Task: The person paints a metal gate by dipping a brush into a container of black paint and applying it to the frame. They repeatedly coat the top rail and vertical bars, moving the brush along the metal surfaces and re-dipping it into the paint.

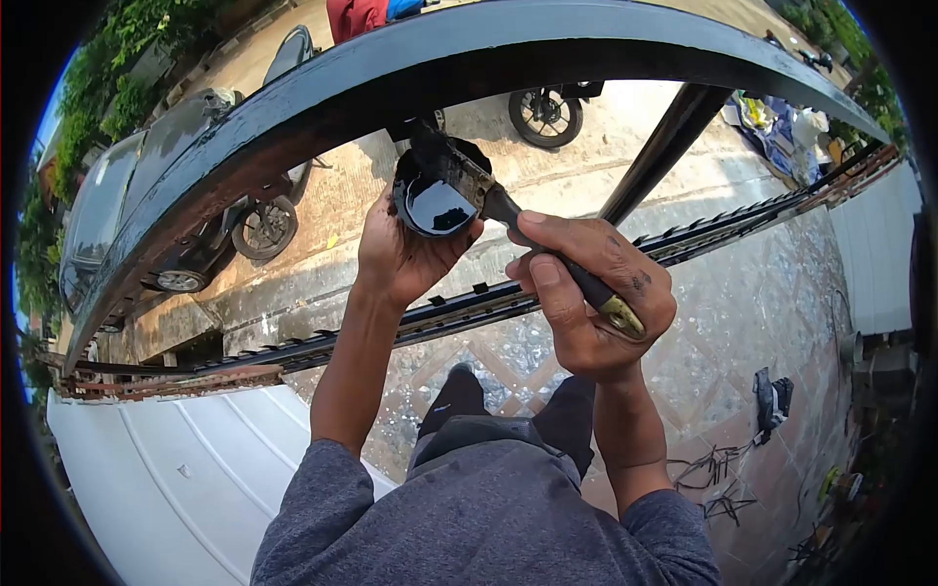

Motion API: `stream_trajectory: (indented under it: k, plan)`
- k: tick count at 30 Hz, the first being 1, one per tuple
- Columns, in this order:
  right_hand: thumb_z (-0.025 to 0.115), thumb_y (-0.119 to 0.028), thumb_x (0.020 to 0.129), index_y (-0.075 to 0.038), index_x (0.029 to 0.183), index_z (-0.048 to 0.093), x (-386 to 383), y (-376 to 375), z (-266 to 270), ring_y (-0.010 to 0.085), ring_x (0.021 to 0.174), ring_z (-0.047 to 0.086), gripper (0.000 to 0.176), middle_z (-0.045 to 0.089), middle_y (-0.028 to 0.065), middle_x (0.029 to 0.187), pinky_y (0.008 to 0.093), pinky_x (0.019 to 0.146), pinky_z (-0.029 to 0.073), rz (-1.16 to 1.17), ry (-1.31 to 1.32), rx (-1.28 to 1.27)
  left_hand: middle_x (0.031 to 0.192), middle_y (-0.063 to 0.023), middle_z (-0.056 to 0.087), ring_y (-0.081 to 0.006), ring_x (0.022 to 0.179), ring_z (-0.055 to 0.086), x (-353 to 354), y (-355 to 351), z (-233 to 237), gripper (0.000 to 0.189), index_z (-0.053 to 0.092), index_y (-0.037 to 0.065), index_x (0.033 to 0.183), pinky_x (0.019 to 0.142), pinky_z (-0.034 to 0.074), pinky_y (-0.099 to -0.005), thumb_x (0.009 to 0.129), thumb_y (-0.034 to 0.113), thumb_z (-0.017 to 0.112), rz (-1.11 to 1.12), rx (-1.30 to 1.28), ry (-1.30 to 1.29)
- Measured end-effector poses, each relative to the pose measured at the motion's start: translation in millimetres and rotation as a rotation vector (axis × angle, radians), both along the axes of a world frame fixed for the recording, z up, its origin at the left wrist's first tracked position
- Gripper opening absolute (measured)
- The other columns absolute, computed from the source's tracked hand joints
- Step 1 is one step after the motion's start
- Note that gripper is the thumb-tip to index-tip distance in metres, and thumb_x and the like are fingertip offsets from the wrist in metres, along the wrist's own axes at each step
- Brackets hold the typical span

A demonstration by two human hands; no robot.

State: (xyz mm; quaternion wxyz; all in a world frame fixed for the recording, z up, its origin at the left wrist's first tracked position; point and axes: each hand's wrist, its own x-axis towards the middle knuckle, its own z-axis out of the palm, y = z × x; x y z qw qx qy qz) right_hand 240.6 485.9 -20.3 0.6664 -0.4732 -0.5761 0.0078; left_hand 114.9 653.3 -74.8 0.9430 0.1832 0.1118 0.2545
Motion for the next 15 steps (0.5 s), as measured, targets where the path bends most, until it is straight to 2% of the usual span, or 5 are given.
stream_trajectory:
  k: [1, 4, 5, 12, 15]
  plan:
    - [0.059, 0.008, 0.087, 0.010, 0.110, 0.068, -7.9, 7.6, -3.4, 0.0215, 0.074, 0.074, 0.025, 0.072, 0.0235, 0.094, 0.0276, 0.065, 0.061, -0.021, 0.011, 0.014, 0.130, -0.0305, 0.056, -0.0424, 0.112, 0.062, -9.4, 6.4, -5.0, 0.056, 0.043, -0.005, 0.141, 0.094, 0.058, -0.0484, 0.107, 0.036, 0.025, -0.084, -0.020, -0.152]
    - [0.057, 0.003, 0.093, 0.009, 0.114, 0.066, -24.0, 10.8, -10.9, 0.0221, 0.074, 0.074, 0.023, 0.072, 0.0244, 0.099, 0.0276, 0.063, 0.061, -0.142, 0.134, -0.022, 0.129, -0.0300, 0.056, -0.0435, 0.112, 0.061, -23.8, 23.6, -4.1, 0.056, 0.044, -0.005, 0.141, 0.092, 0.058, -0.0506, 0.107, 0.037, 0.027, -0.197, -0.068, -0.210]
    - [0.056, 0.002, 0.094, 0.009, 0.115, 0.065, -28.9, 6.2, -10.8, 0.0223, 0.074, 0.074, 0.024, 0.072, 0.0243, 0.099, 0.0277, 0.063, 0.062, -0.184, 0.159, -0.012, 0.121, -0.0258, 0.061, -0.0436, 0.104, 0.065, -24.1, 24.7, 2.9, 0.058, 0.047, -0.004, 0.136, 0.081, 0.063, -0.0484, 0.107, 0.040, 0.024, -0.147, -0.097, -0.089]
    - [0.058, 0.002, 0.095, 0.009, 0.117, 0.064, -65.9, 7.3, -3.0, 0.0224, 0.078, 0.074, 0.024, 0.071, 0.0232, 0.098, 0.0275, 0.065, 0.061, -0.214, 0.408, -0.010, 0.122, -0.0286, 0.060, -0.0452, 0.108, 0.064, -12.3, 45.4, 18.3, 0.061, 0.045, -0.006, 0.138, 0.086, 0.061, -0.0498, 0.107, 0.042, 0.022, -0.314, -0.144, -0.260]
    - [0.057, 0.003, 0.095, 0.009, 0.119, 0.063, -76.5, -19.5, 3.4, 0.0235, 0.078, 0.074, 0.026, 0.071, 0.0239, 0.098, 0.0284, 0.066, 0.061, -0.215, 0.481, -0.030, 0.123, -0.0272, 0.061, -0.0452, 0.107, 0.064, -20.5, 42.3, 20.5, 0.065, 0.046, -0.004, 0.137, 0.086, 0.061, -0.0507, 0.107, 0.047, 0.022, -0.275, -0.139, -0.265]
